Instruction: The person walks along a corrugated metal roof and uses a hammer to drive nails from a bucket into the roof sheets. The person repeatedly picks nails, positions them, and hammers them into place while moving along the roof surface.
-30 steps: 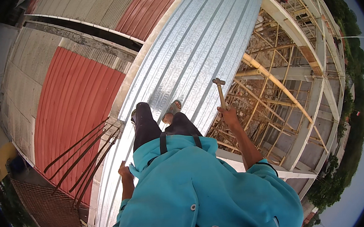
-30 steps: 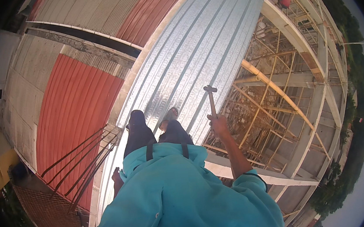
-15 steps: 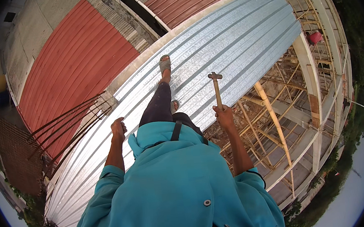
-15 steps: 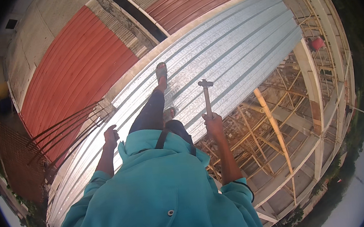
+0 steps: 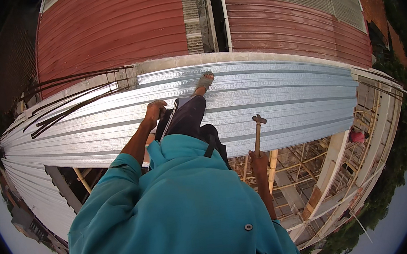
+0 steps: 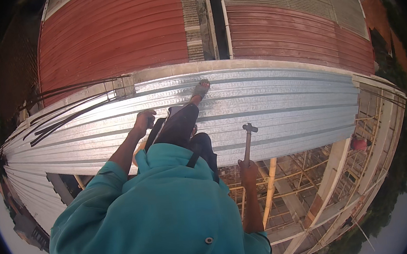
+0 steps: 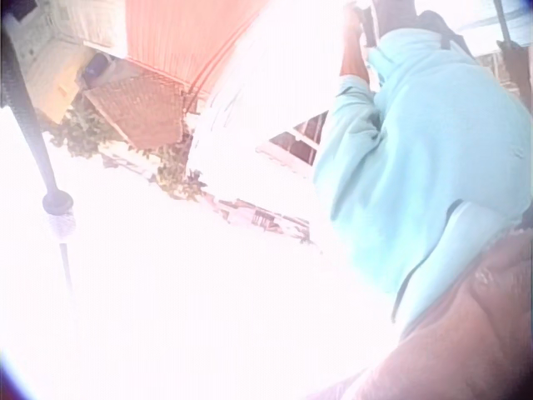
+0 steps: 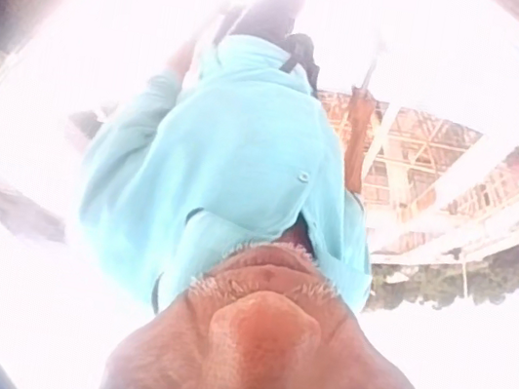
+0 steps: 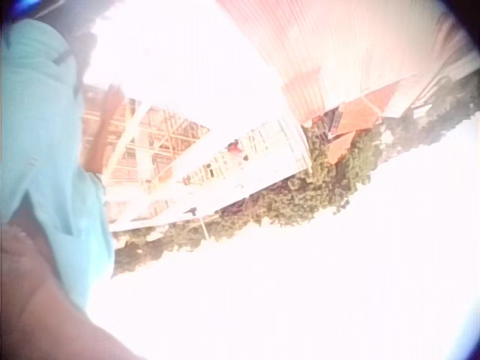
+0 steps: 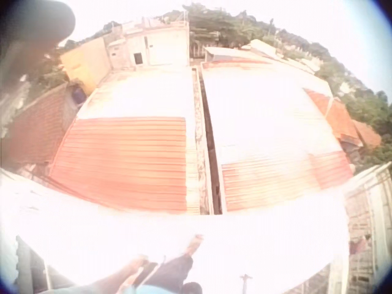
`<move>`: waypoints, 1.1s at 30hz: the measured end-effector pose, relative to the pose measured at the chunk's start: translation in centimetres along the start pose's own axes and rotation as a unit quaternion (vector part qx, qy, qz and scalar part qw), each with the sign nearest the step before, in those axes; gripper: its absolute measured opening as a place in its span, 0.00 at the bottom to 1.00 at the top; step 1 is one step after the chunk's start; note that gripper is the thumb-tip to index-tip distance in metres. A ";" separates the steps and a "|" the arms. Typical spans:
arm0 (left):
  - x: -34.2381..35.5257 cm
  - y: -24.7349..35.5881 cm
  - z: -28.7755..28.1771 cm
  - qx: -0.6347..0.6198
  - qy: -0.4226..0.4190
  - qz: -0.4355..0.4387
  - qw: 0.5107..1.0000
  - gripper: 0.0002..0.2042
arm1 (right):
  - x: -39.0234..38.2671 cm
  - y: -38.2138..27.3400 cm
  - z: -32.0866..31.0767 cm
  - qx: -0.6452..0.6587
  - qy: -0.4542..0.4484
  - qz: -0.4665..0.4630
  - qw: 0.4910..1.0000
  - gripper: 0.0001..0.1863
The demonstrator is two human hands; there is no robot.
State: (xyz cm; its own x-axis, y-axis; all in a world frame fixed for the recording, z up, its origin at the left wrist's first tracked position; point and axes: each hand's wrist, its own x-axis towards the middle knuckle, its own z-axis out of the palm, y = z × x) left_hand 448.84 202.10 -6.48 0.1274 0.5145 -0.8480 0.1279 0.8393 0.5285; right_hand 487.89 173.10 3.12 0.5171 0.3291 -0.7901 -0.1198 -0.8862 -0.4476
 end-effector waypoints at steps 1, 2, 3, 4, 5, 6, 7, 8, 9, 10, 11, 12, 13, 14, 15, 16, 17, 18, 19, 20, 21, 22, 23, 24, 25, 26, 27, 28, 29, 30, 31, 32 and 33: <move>0.1 -0.9 -0.3 -0.001 0.011 -0.001 1.000 0.11 | 0.3 0.2 -0.4 -0.002 -0.004 0.005 1.000 0.13; 0.1 -1.7 -0.5 -0.009 0.022 0.010 1.000 0.11 | 0.7 0.3 -0.4 -0.005 -0.013 0.008 1.000 0.13; 0.0 -2.5 -0.5 -0.011 0.043 0.012 0.999 0.11 | 1.2 0.4 -0.4 -0.008 -0.023 0.008 1.000 0.13; -0.3 -3.0 -0.4 -0.030 0.048 0.039 0.998 0.11 | 2.3 1.5 -0.3 -0.019 -0.035 0.004 0.999 0.13; -0.8 -3.9 -0.5 -0.060 0.056 0.047 0.996 0.10 | 3.0 2.9 -0.6 -0.035 -0.046 0.000 0.998 0.13; -1.0 -4.6 -0.2 -0.094 0.086 0.045 0.991 0.10 | 3.2 3.3 -0.8 -0.059 -0.055 0.006 0.997 0.13; -2.1 -4.6 -0.1 -0.130 0.104 0.057 0.984 0.10 | 3.5 3.5 -0.8 -0.085 -0.066 0.007 0.994 0.13; -3.6 -4.7 -0.3 -0.198 0.148 0.039 0.968 0.10 | 3.1 3.0 -0.8 -0.096 -0.077 -0.019 0.992 0.12; -4.8 -4.3 -1.4 -0.271 0.190 0.009 0.944 0.11 | 3.4 3.0 -1.3 -0.114 -0.109 -0.035 0.987 0.11; -5.8 -4.8 -3.8 -0.315 0.236 0.030 0.919 0.11 | 2.4 2.1 -0.9 -0.101 -0.088 -0.034 0.990 0.11; -6.6 -4.7 -6.1 -0.358 0.274 0.051 0.891 0.11 | 4.6 4.2 -1.5 -0.155 -0.103 -0.061 0.981 0.13; -7.2 -3.5 -8.1 -0.377 0.334 0.076 0.861 0.12 | 7.6 6.3 -2.8 -0.210 -0.103 -0.087 0.968 0.15; -7.1 -2.8 -10.9 -0.397 0.382 0.096 0.829 0.14 | 9.9 6.7 -3.8 -0.271 -0.104 -0.085 0.953 0.16; -6.7 -2.8 -14.3 -0.328 0.445 0.158 0.818 0.18 | 11.7 6.1 -3.7 -0.332 -0.102 -0.079 0.934 0.17; -7.0 -0.1 -15.7 -0.271 0.478 0.194 0.813 0.22 | 12.6 5.2 -3.8 -0.338 -0.097 -0.082 0.933 0.17; -8.8 1.5 -17.5 -0.215 0.525 0.219 0.794 0.27 | 13.4 3.5 -3.6 -0.341 -0.103 -0.088 0.930 0.16; -12.1 5.2 -17.7 -0.177 0.554 0.218 0.784 0.32 | 14.2 1.9 -3.7 -0.342 -0.106 -0.094 0.929 0.16; -12.1 4.1 -20.7 -0.132 0.605 0.227 0.752 0.35 | 15.1 -0.2 -3.5 -0.356 -0.120 -0.102 0.921 0.16; -11.7 3.5 -22.9 -0.082 0.647 0.236 0.721 0.38 | 15.9 -2.3 -3.1 -0.366 -0.130 -0.113 0.914 0.16; -12.2 6.0 -23.1 -0.075 0.641 0.236 0.727 0.38 | 16.3 -4.3 -3.0 -0.360 -0.126 -0.120 0.917 0.16; -13.5 9.1 -22.4 -0.065 0.631 0.236 0.736 0.39 | 16.8 -6.1 -2.9 -0.354 -0.121 -0.132 0.918 0.16; -14.4 11.3 -22.0 -0.055 0.624 0.231 0.744 0.39 | 17.1 -7.7 -2.8 -0.350 -0.119 -0.136 0.919 0.15; -14.2 12.3 -22.6 -0.036 0.617 0.224 0.754 0.39 | 17.5 -9.2 -2.5 -0.349 -0.121 -0.142 0.918 0.15; -13.6 13.1 -23.3 -0.017 0.609 0.214 0.763 0.40 | 18.0 -10.5 -2.0 -0.350 -0.121 -0.147 0.917 0.15; -13.4 13.7 -24.0 0.001 0.601 0.204 0.772 0.40 | 18.5 -11.8 -1.7 -0.351 -0.122 -0.151 0.916 0.15; -13.1 14.3 -24.4 -0.012 0.597 0.197 0.777 0.37 | 18.8 -12.7 -1.6 -0.349 -0.122 -0.151 0.917 0.15; -13.0 14.7 -24.7 -0.025 0.593 0.190 0.782 0.35 | 19.2 -13.5 -1.2 -0.350 -0.121 -0.151 0.917 0.15; -12.9 15.0 -25.1 -0.038 0.589 0.183 0.786 0.33 | 19.7 -14.3 -0.8 -0.349 -0.122 -0.152 0.916 0.15; -13.0 15.0 -25.4 -0.048 0.583 0.172 0.793 0.32 | 19.7 -14.5 -0.5 -0.352 -0.125 -0.148 0.916 0.14; -12.8 14.9 -24.9 -0.084 0.613 0.170 0.767 0.28 | 19.6 -14.7 -0.1 -0.350 -0.121 -0.139 0.918 0.14; -12.6 15.1 -25.2 -0.112 0.625 0.151 0.758 0.28 | 19.9 -15.2 0.2 -0.350 -0.121 -0.137 0.918 0.14; -12.7 15.1 -25.1 -0.138 0.635 0.129 0.749 0.27 | 20.0 -15.1 0.2 -0.352 -0.123 -0.131 0.919 0.14; -12.8 15.0 -25.0 -0.165 0.644 0.106 0.739 0.27 | 20.0 -15.0 0.2 -0.352 -0.125 -0.126 0.919 0.14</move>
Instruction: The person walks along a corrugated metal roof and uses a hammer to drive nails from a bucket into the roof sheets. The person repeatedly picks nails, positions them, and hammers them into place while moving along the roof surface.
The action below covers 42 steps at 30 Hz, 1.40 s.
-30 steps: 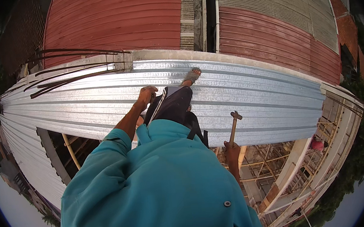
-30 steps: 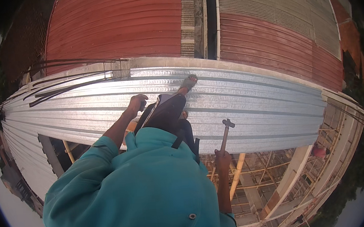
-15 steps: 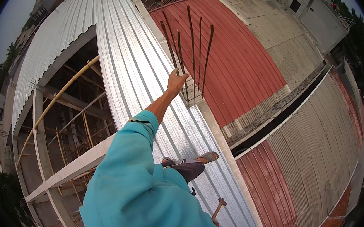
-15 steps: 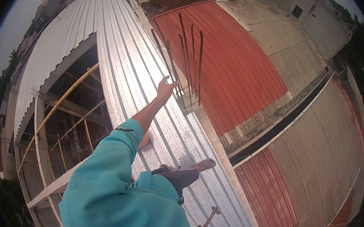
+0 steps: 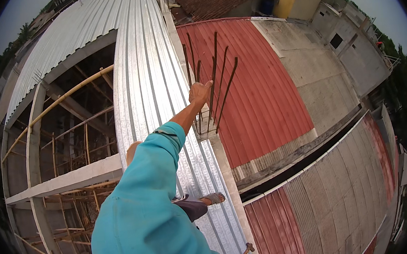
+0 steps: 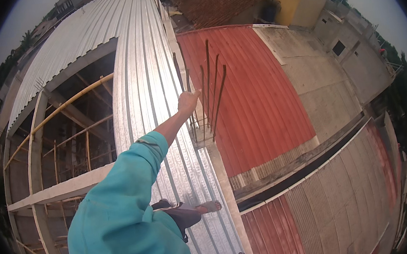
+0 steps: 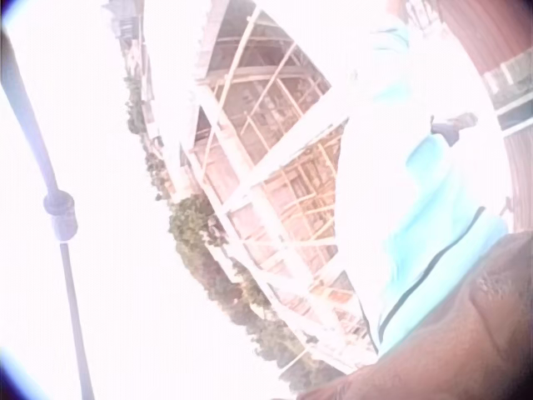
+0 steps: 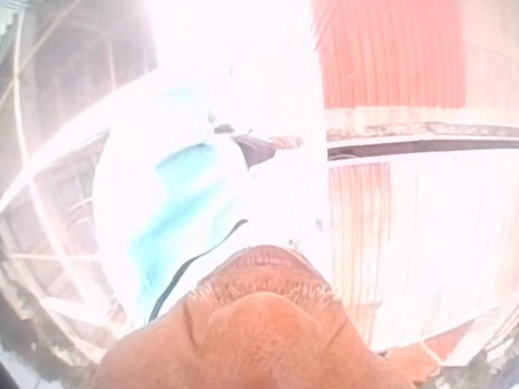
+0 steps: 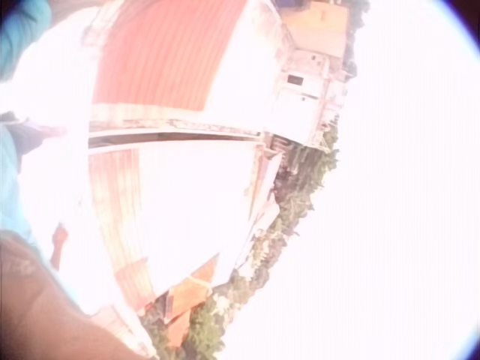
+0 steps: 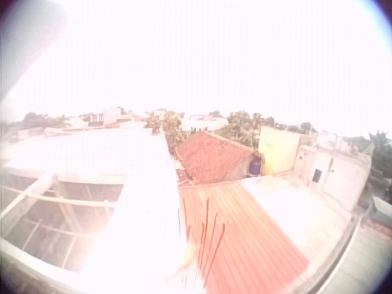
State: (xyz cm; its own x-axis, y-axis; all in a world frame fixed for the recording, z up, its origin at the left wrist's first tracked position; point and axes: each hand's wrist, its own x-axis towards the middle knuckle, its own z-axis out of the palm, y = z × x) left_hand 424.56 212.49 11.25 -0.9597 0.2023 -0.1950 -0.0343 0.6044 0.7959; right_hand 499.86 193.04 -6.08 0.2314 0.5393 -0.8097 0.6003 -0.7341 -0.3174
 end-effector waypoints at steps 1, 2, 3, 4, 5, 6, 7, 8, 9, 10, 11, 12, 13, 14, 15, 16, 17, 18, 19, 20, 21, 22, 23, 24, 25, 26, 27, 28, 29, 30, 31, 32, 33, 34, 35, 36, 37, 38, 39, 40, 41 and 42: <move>0.3 0.1 -0.5 -0.038 -0.015 -0.071 0.997 0.30 | 0.1 0.2 0.4 0.003 -0.003 0.004 1.000 0.14; 0.3 0.1 -0.7 -0.027 0.026 -0.056 0.998 0.33 | 0.1 0.4 0.8 0.005 -0.006 0.009 1.000 0.14; 0.2 -0.2 -0.8 -0.015 0.066 -0.041 0.997 0.37 | 0.0 0.8 1.1 0.006 -0.010 0.015 1.000 0.13; 0.2 -0.3 -1.0 -0.002 0.105 -0.025 0.994 0.40 | -0.2 1.2 1.3 0.007 -0.011 0.023 1.000 0.13; 0.2 0.1 -2.6 0.027 0.038 -0.003 0.999 0.50 | -0.2 1.6 1.7 0.007 -0.013 0.028 0.999 0.13; 1.2 -0.5 -2.6 0.043 0.041 0.015 0.998 0.50 | -0.4 2.1 2.1 0.007 -0.016 0.034 0.999 0.13; 2.5 -1.2 -2.6 0.060 0.044 0.034 0.997 0.50 | -0.7 2.6 2.3 0.009 -0.015 0.042 0.999 0.13; 3.8 -2.2 -2.8 0.078 0.047 0.051 0.995 0.51 | -1.0 3.1 2.7 0.005 -0.020 0.047 0.999 0.13; 4.4 -1.7 -2.6 0.063 0.036 0.059 0.996 0.50 | -1.2 3.5 2.6 0.010 -0.016 0.054 0.998 0.13; 5.2 -1.1 -2.6 0.065 0.024 0.059 0.996 0.42 | -1.5 3.9 3.0 0.019 -0.015 0.059 0.998 0.13; 6.5 -0.5 -2.1 0.073 0.018 0.050 0.996 0.38 | -1.7 4.6 2.9 0.030 -0.014 0.062 0.998 0.12; 8.1 0.6 -1.8 0.083 0.010 0.046 0.995 0.34 | -1.5 4.8 3.0 0.043 -0.016 0.056 0.997 0.12; 8.7 2.7 0.0 0.111 0.001 0.051 0.993 0.32 | -1.8 5.6 2.9 0.070 -0.012 0.050 0.996 0.12; 7.8 4.9 2.3 0.146 -0.013 0.085 0.986 0.32 | -4.4 4.8 2.7 0.105 -0.004 0.050 0.993 0.12; 6.8 6.6 1.7 0.166 -0.010 0.138 0.976 0.31 | -5.1 2.5 2.9 0.090 -0.005 0.044 0.995 0.13; 7.9 6.5 1.2 0.181 -0.021 0.180 0.967 0.31 | -5.6 2.3 2.1 0.099 -0.003 0.022 0.995 0.14; 8.6 4.1 1.4 0.189 -0.040 0.212 0.958 0.31 | -6.8 0.1 0.6 0.094 -0.012 0.050 0.994 0.15; 9.7 1.8 1.3 0.191 -0.051 0.243 0.950 0.30 | -7.0 -0.5 -0.4 0.086 -0.007 0.064 0.994 0.16; 10.3 -0.4 2.0 0.186 -0.064 0.271 0.942 0.30 | -6.2 1.5 -0.1 0.075 0.018 0.055 0.996 0.18; 10.5 -2.2 2.4 0.178 -0.055 0.297 0.936 0.30 | -6.9 -0.2 -0.4 0.036 0.041 0.073 0.996 0.21; 8.7 -4.5 4.1 0.168 -0.063 0.315 0.932 0.30 | -7.2 0.8 0.2 0.037 0.064 0.073 0.995 0.24; 5.2 -6.7 5.2 0.167 -0.078 0.332 0.925 0.30 | -8.4 1.7 0.8 0.049 0.085 0.075 0.992 0.25; 2.1 -8.4 5.4 0.170 -0.095 0.349 0.917 0.30 | -9.4 3.6 2.2 0.054 0.081 0.087 0.992 0.25; -1.6 -10.1 5.3 0.183 -0.122 0.359 0.907 0.29 | -9.9 5.1 3.7 0.055 0.064 0.086 0.993 0.25; -5.4 -13.3 5.4 0.215 -0.175 0.362 0.890 0.29 | -11.9 7.2 5.8 0.084 0.069 0.115 0.987 0.25; -8.9 -15.9 4.7 0.239 -0.217 0.353 0.878 0.29 | -13.7 8.3 7.9 0.106 0.074 0.124 0.984 0.25; -11.1 -19.0 2.9 0.275 -0.256 0.337 0.863 0.29 | -15.0 8.9 9.4 0.085 0.079 0.125 0.985 0.25; -13.4 -21.8 1.3 0.300 -0.293 0.313 0.852 0.29 | -15.9 9.8 10.9 0.070 0.078 0.121 0.987 0.25; -15.4 -24.3 -0.4 0.328 -0.329 0.290 0.837 0.29 | -16.6 10.7 12.3 0.053 0.076 0.119 0.988 0.26; -16.9 -26.5 -1.9 0.352 -0.356 0.268 0.824 0.28 | -17.4 11.5 13.4 0.035 0.074 0.115 0.990 0.26; -18.6 -28.1 -2.8 0.370 -0.379 0.252 0.810 0.28 | -18.2 11.9 14.2 0.032 0.058 0.121 0.990 0.26; -19.3 -29.5 -3.7 0.381 -0.396 0.240 0.800 0.28 | -19.1 12.6 15.1 0.024 0.061 0.135 0.989 0.26; -20.0 -30.5 -4.3 0.391 -0.404 0.228 0.795 0.28 | -19.6 12.5 15.7 0.014 0.063 0.142 0.988 0.26; -20.2 -31.1 -4.9 0.399 -0.410 0.221 0.790 0.28 | -20.0 12.6 16.3 0.004 0.065 0.150 0.986 0.26; -20.6 -31.3 -4.9 0.403 -0.414 0.217 0.786 0.28 | -20.2 12.8 16.7 0.009 0.059 0.157 0.986 0.26; -20.8 -31.3 -4.7 0.409 -0.415 0.214 0.784 0.27 | -20.1 13.0 16.7 0.017 0.047 0.171 0.984 0.26; -20.9 -31.4 -4.6 0.412 -0.415 0.214 0.782 0.27 | -19.9 13.1 16.7 0.026 0.033 0.185 0.982 0.26; -21.0 -31.6 -4.6 0.413 -0.416 0.213 0.782 0.27 | -19.7 13.2 16.4 0.034 0.021 0.201 0.979 0.26; -20.9 -31.5 -4.4 0.418 -0.415 0.214 0.780 0.27 | -19.5 13.1 16.3 0.037 0.035 0.181 0.982 0.26; -20.8 -31.4 -4.0 0.420 -0.410 0.213 0.781 0.27 | -19.3 12.7 16.2 0.040 0.048 0.162 0.985 0.26; -20.8 -31.2 -3.5 0.422 -0.411 0.216 0.778 0.27 | -19.1 12.5 16.1 0.044 0.063 0.143 0.987 0.26; -20.5 -31.4 -3.5 0.424 -0.410 0.216 0.779 0.26 | -18.6 12.3 15.9 0.033 0.072 0.130 0.988 0.26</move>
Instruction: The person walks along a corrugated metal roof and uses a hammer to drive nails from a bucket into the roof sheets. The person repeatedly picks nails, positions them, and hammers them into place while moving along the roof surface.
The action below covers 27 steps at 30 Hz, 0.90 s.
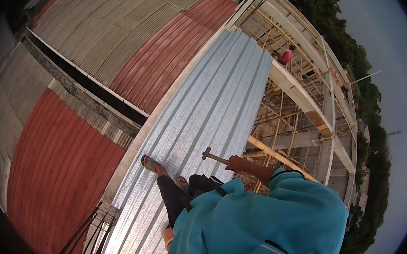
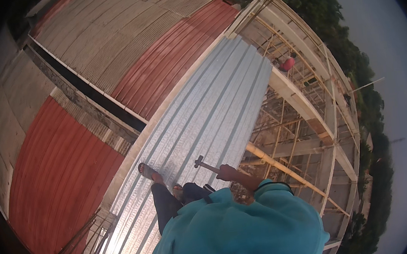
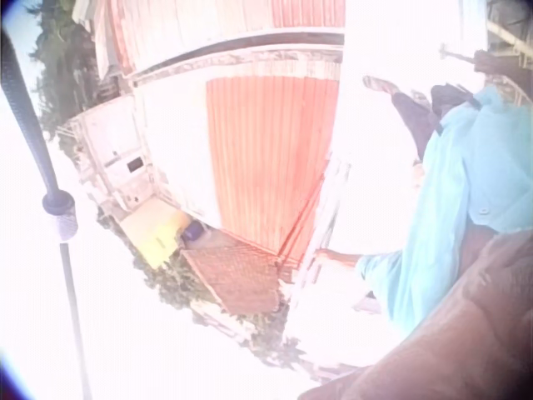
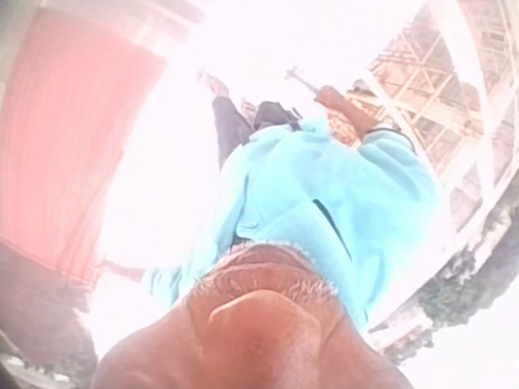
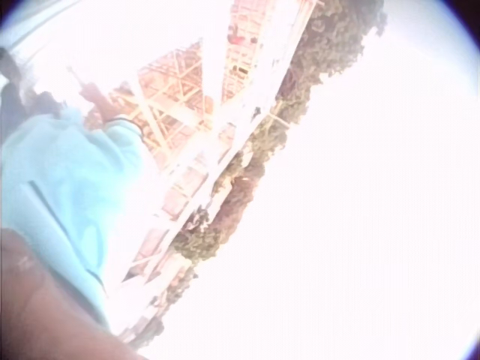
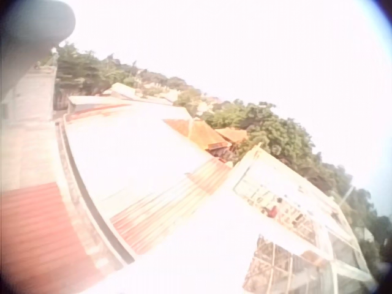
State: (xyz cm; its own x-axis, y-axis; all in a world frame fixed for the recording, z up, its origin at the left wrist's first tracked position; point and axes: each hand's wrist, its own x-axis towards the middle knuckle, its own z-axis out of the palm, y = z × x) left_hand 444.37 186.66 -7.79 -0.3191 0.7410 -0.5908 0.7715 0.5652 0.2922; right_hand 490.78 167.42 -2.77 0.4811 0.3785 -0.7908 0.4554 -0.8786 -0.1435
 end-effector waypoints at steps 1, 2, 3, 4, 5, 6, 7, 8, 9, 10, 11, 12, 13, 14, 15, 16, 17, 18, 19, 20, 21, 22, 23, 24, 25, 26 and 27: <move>0.2 -0.1 -0.3 0.003 0.003 0.000 1.000 0.26 | 0.6 -0.4 -0.2 -0.008 0.010 -0.014 1.000 0.26; 0.7 0.1 -0.2 0.004 0.006 0.003 1.000 0.26 | 1.6 -0.8 -0.6 -0.016 0.021 -0.029 0.999 0.26; 1.5 0.1 -0.4 0.002 0.014 0.002 1.000 0.26 | 1.5 -3.6 -2.5 -0.002 0.003 -0.006 1.000 0.27; 2.0 0.3 -0.5 0.004 0.019 0.002 1.000 0.26 | 2.2 -4.3 -3.4 0.012 0.010 -0.014 1.000 0.27; 2.7 0.8 -1.0 0.009 0.029 0.010 0.999 0.26 | 2.8 -4.7 -3.6 0.028 0.012 -0.022 0.999 0.27; 3.6 1.7 -1.5 0.009 0.034 0.020 0.999 0.25 | 3.0 -5.3 -3.3 0.046 0.018 -0.031 0.998 0.27; 4.5 1.6 -2.5 0.008 0.044 0.024 0.999 0.25 | 3.0 -5.6 -2.0 0.053 0.030 -0.031 0.998 0.27; 5.5 2.1 -3.6 0.005 0.057 0.033 0.998 0.25 | 3.6 -5.8 -1.6 0.059 0.047 -0.037 0.996 0.27; 6.4 3.0 -5.0 0.001 0.073 0.038 0.997 0.25 | 4.1 -5.8 -1.0 0.066 0.064 -0.042 0.995 0.27; 7.4 4.2 -6.1 -0.004 0.086 0.045 0.995 0.25 | 4.3 -5.5 -0.1 0.076 0.108 -0.066 0.989 0.27; 8.4 4.9 -7.6 -0.011 0.103 0.055 0.993 0.25 | 4.3 -5.9 -0.1 0.097 0.080 -0.049 0.991 0.26; 9.3 6.0 -8.9 -0.015 0.121 0.064 0.990 0.25 | 3.7 -6.5 -0.5 0.116 0.049 -0.032 0.992 0.26; 10.3 6.8 -10.5 -0.021 0.141 0.071 0.987 0.24 | 3.3 -6.5 -0.8 0.102 0.053 -0.052 0.992 0.26; 11.2 8.0 -12.0 -0.026 0.160 0.079 0.984 0.24 | 2.9 -6.3 -0.8 0.105 0.061 -0.061 0.991 0.26; 12.4 9.1 -13.7 -0.035 0.177 0.085 0.980 0.24 | 2.8 -5.8 -0.8 0.105 0.068 -0.070 0.990 0.26; 13.7 9.9 -15.7 -0.042 0.198 0.092 0.975 0.24 | 2.9 -5.6 -0.7 0.102 0.071 -0.080 0.989 0.26; 14.5 11.1 -17.5 -0.047 0.218 0.103 0.969 0.24 | 3.6 -5.3 -0.1 0.093 0.063 -0.075 0.991 0.26; 15.9 11.9 -19.7 -0.051 0.239 0.107 0.964 0.24 | 4.6 -5.5 0.0 0.085 0.055 -0.076 0.992 0.26; 17.3 11.8 -22.2 -0.065 0.262 0.104 0.957 0.24 | 5.6 -6.2 -0.2 0.069 0.043 -0.080 0.993 0.26; 18.9 11.3 -25.1 -0.079 0.285 0.102 0.950 0.23 | 6.5 -7.4 -0.4 0.043 0.026 -0.090 0.995 0.26; 20.0 9.7 -27.8 -0.094 0.303 0.087 0.944 0.23 | 7.1 -8.9 -1.0 0.017 0.034 -0.115 0.993 0.26; 22.0 8.4 -29.7 -0.112 0.312 0.076 0.941 0.23 | 6.7 -10.0 -1.8 -0.004 0.020 -0.112 0.994 0.27; 22.4 5.9 -31.0 -0.136 0.325 0.053 0.934 0.23 | 6.5 -11.9 -3.8 -0.051 0.007 -0.136 0.989 0.27; 21.8 4.6 -32.5 -0.143 0.348 0.025 0.926 0.23 | 6.3 -12.7 -4.2 -0.079 0.038 -0.214 0.973 0.27; 21.2 5.2 -34.4 -0.142 0.370 0.005 0.918 0.23 | 6.9 -13.0 -4.3 -0.034 0.011 -0.191 0.981 0.22; 20.6 5.8 -37.6 -0.136 0.395 -0.022 0.908 0.22 | 10.4 -11.7 -2.3 0.015 -0.006 -0.215 0.976 0.17; 19.8 5.7 -40.7 -0.118 0.418 -0.056 0.899 0.22 | 8.4 -16.3 -3.2 0.084 -0.064 -0.147 0.983 0.14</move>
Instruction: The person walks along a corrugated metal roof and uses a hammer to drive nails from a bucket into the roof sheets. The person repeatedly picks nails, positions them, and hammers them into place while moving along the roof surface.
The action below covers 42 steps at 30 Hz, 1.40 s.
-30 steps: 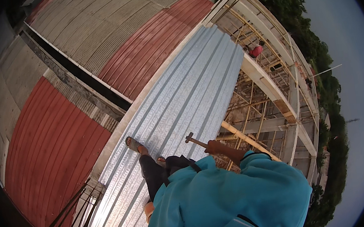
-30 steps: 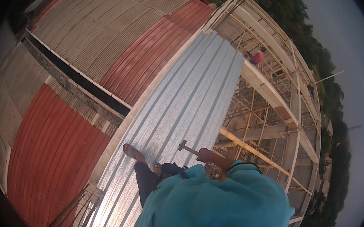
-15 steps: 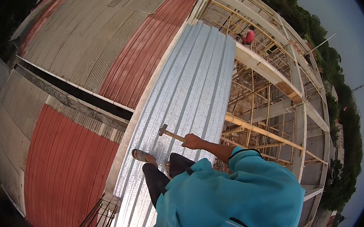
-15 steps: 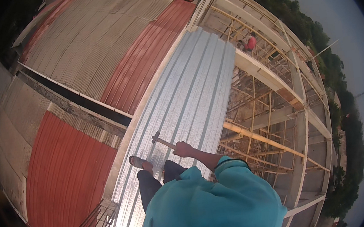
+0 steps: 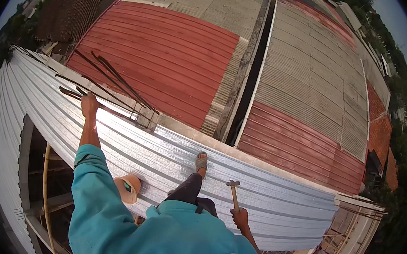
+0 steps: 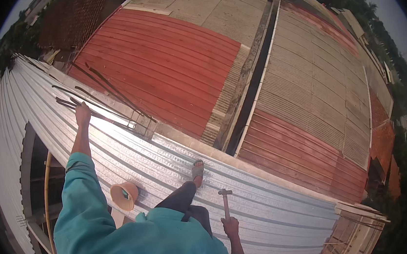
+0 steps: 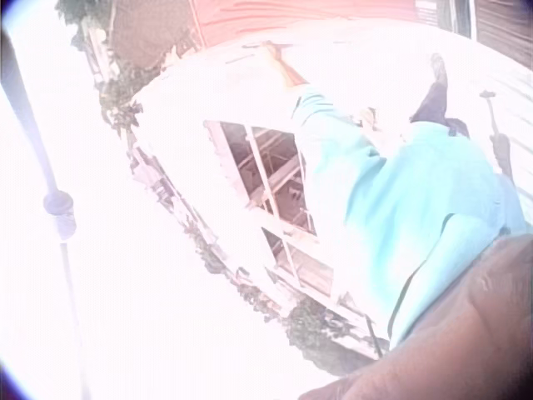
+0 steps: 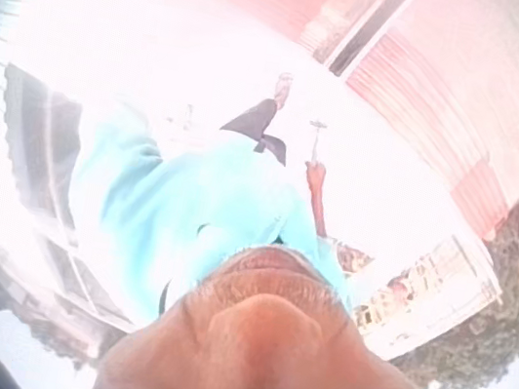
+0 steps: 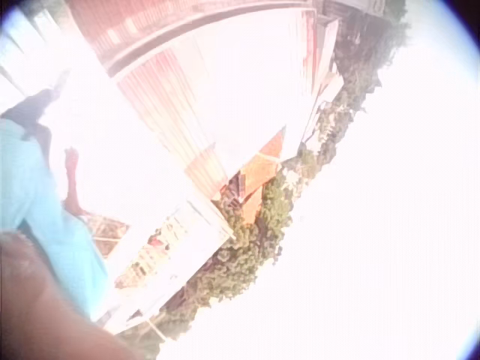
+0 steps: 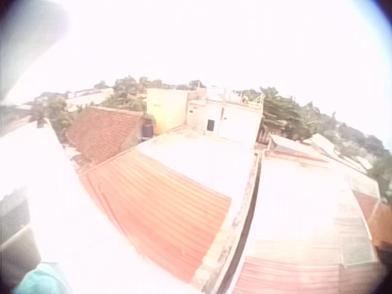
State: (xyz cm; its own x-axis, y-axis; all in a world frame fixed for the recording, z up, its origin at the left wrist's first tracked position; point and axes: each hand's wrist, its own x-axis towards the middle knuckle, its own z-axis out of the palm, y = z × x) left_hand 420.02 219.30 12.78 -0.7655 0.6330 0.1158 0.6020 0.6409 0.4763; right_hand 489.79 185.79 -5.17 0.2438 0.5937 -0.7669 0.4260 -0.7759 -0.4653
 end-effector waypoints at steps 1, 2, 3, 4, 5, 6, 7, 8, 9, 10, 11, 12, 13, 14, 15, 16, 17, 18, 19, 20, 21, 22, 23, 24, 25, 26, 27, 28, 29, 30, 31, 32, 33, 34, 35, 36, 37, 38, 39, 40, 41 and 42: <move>1.4 0.4 -1.8 0.015 0.018 -0.027 0.999 0.22 | 1.7 -0.8 -0.1 0.015 -0.021 -0.010 1.000 0.14; 2.2 -0.5 -3.9 0.024 0.037 -0.061 0.997 0.22 | 3.0 -2.7 -0.4 0.005 -0.054 -0.044 0.998 0.15; 2.1 -2.3 -4.8 0.024 0.048 -0.096 0.994 0.22 | 4.8 -4.8 -1.2 -0.057 -0.073 -0.065 0.994 0.14; 1.4 -4.4 -5.1 0.018 0.049 -0.132 0.990 0.22 | 6.8 -6.6 -2.4 -0.076 -0.110 -0.083 0.987 0.15; 0.4 -6.1 -4.4 0.004 0.046 -0.160 0.986 0.22 | 8.7 -8.8 -4.2 -0.127 -0.118 -0.106 0.979 0.15; -1.0 -8.2 -4.1 -0.003 0.046 -0.190 0.981 0.21 | 10.7 -11.0 -5.5 -0.175 -0.128 -0.124 0.968 0.15; -1.6 -8.4 -3.4 -0.016 0.045 -0.203 0.978 0.21 | 12.1 -13.4 -7.1 -0.210 -0.124 -0.140 0.960 0.15; -2.5 -8.6 -2.9 -0.025 0.047 -0.214 0.975 0.21 | 11.7 -17.4 -8.3 -0.243 -0.123 -0.123 0.954 0.12; -3.0 -7.7 -2.2 -0.036 0.056 -0.219 0.973 0.21 | 11.1 -20.9 -9.8 -0.256 -0.110 -0.131 0.951 0.12; -3.4 -7.0 -1.9 -0.047 0.074 -0.220 0.972 0.21 | 10.5 -24.1 -10.9 -0.264 -0.099 -0.142 0.949 0.12; -3.8 -5.8 -1.7 -0.056 0.093 -0.214 0.971 0.22 | 10.9 -26.8 -11.1 -0.265 -0.088 -0.154 0.948 0.12; -3.7 -4.9 -1.7 -0.069 0.087 -0.225 0.968 0.22 | 11.4 -28.4 -11.5 -0.265 -0.080 -0.159 0.948 0.12; -3.5 -4.1 -1.6 -0.081 0.079 -0.234 0.966 0.22 | 12.0 -30.3 -12.0 -0.269 -0.076 -0.167 0.946 0.12; -3.3 -4.3 -1.2 -0.077 0.087 -0.238 0.964 0.22 | 12.5 -31.8 -12.2 -0.272 -0.075 -0.172 0.944 0.12; -2.9 -4.3 -1.3 -0.073 0.092 -0.238 0.964 0.22 | 12.9 -32.8 -12.0 -0.274 -0.078 -0.172 0.943 0.12; -2.5 -4.4 -1.3 -0.070 0.099 -0.240 0.963 0.22 | 13.4 -33.4 -11.8 -0.279 -0.082 -0.174 0.941 0.13; -2.6 -4.4 -1.4 -0.066 0.102 -0.244 0.962 0.22 | 13.4 -33.9 -11.8 -0.284 -0.088 -0.168 0.940 0.13; -2.5 -4.4 -1.6 -0.063 0.104 -0.248 0.961 0.22 | 13.7 -34.4 -11.1 -0.288 -0.095 -0.165 0.939 0.13; -2.2 -4.3 -1.6 -0.058 0.099 -0.245 0.963 0.22 | 14.0 -34.4 -10.9 -0.291 -0.102 -0.163 0.937 0.14; -2.0 -3.9 -1.9 -0.054 0.094 -0.245 0.964 0.22 | 14.2 -34.3 -10.7 -0.295 -0.110 -0.160 0.936 0.14; -1.8 -3.7 -2.0 -0.051 0.088 -0.244 0.964 0.22 | 14.5 -34.1 -10.2 -0.300 -0.119 -0.161 0.933 0.15; -1.7 -3.8 -2.1 -0.049 0.080 -0.246 0.965 0.23 | 14.7 -33.3 -9.4 -0.303 -0.132 -0.155 0.931 0.16; -1.7 -4.0 -2.2 -0.045 0.085 -0.246 0.965 0.23 | 15.0 -32.7 -8.6 -0.307 -0.144 -0.152 0.928 0.16; -1.8 -4.1 -2.1 -0.046 0.087 -0.245 0.964 0.23 | 15.3 -31.7 -8.3 -0.313 -0.153 -0.149 0.926 0.17; -1.7 -4.2 -2.1 -0.046 0.090 -0.245 0.964 0.23 | 15.6 -30.9 -7.9 -0.316 -0.161 -0.147 0.924 0.17; -1.7 -4.3 -2.1 -0.046 0.097 -0.241 0.965 0.23 | 16.0 -29.9 -7.8 -0.319 -0.171 -0.146 0.921 0.18; -1.8 -4.6 -2.0 -0.047 0.104 -0.240 0.964 0.22 | 16.5 -29.1 -7.6 -0.325 -0.180 -0.146 0.917 0.19; -1.7 -4.9 -1.9 -0.048 0.111 -0.239 0.963 0.22 | 16.9 -28.2 -7.6 -0.328 -0.188 -0.147 0.914 0.20; -1.9 -4.8 -1.7 -0.052 0.118 -0.238 0.963 0.22 | 17.5 -27.7 -7.9 -0.335 -0.192 -0.150 0.910 0.20; -1.9 -4.7 -1.5 -0.056 0.125 -0.236 0.962 0.22 | 18.1 -27.1 -8.1 -0.340 -0.195 -0.152 0.907 0.21; -2.0 -4.6 -1.0 -0.060 0.130 -0.236 0.961 0.22 | 18.5 -26.7 -8.4 -0.347 -0.197 -0.153 0.904 0.22; -2.1 -4.9 -0.9 -0.063 0.125 -0.240 0.961 0.22 | 19.1 -26.5 -8.4 -0.351 -0.199 -0.157 0.901 0.23; -2.2 -5.1 -0.7 -0.066 0.120 -0.245 0.960 0.22 | 19.7 -26.4 -8.8 -0.359 -0.198 -0.161 0.898 0.24; -2.1 -5.5 -0.9 -0.067 0.117 -0.247 0.960 0.22 | 20.0 -26.7 -8.8 -0.365 -0.199 -0.167 0.894 0.24; -2.2 -6.1 -1.6 -0.066 0.125 -0.248 0.958 0.22 | 20.4 -27.0 -8.6 -0.374 -0.202 -0.176 0.888 0.25; -1.3 -5.7 -1.3 -0.066 0.123 -0.240 0.961 0.22 | 20.9 -27.3 -8.7 -0.375 -0.199 -0.180 0.887 0.26; -0.6 -5.4 -0.9 -0.066 0.122 -0.232 0.963 0.22 | 21.3 -27.5 -8.8 -0.379 -0.194 -0.185 0.886 0.27; -0.6 -6.7 -0.4 -0.057 0.149 -0.225 0.961 0.22 | 21.8 -28.2 -8.6 -0.389 -0.197 -0.196 0.878 0.28; -1.0 -6.7 -0.4 -0.061 0.147 -0.227 0.961 0.22 | 21.9 -28.6 -8.8 -0.399 -0.194 -0.203 0.873 0.29; -1.3 -6.7 -0.3 -0.064 0.146 -0.229 0.960 0.22 | 22.2 -29.2 -8.5 -0.405 -0.192 -0.210 0.869 0.30; -1.5 -6.0 0.0 -0.072 0.140 -0.227 0.961 0.23 | 22.2 -29.5 -8.8 -0.411 -0.185 -0.213 0.867 0.30; -1.8 -6.0 -0.2 -0.079 0.130 -0.233 0.961 0.23 | 22.2 -30.2 -8.9 -0.420 -0.185 -0.218 0.861 0.31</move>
State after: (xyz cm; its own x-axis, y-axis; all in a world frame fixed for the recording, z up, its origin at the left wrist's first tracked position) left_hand 417.74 214.23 9.86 -0.9866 0.1508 0.0628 0.1549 0.7413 0.6530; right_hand 490.11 224.33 -4.20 -0.3268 0.5606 -0.7609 0.9250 0.0247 -0.3791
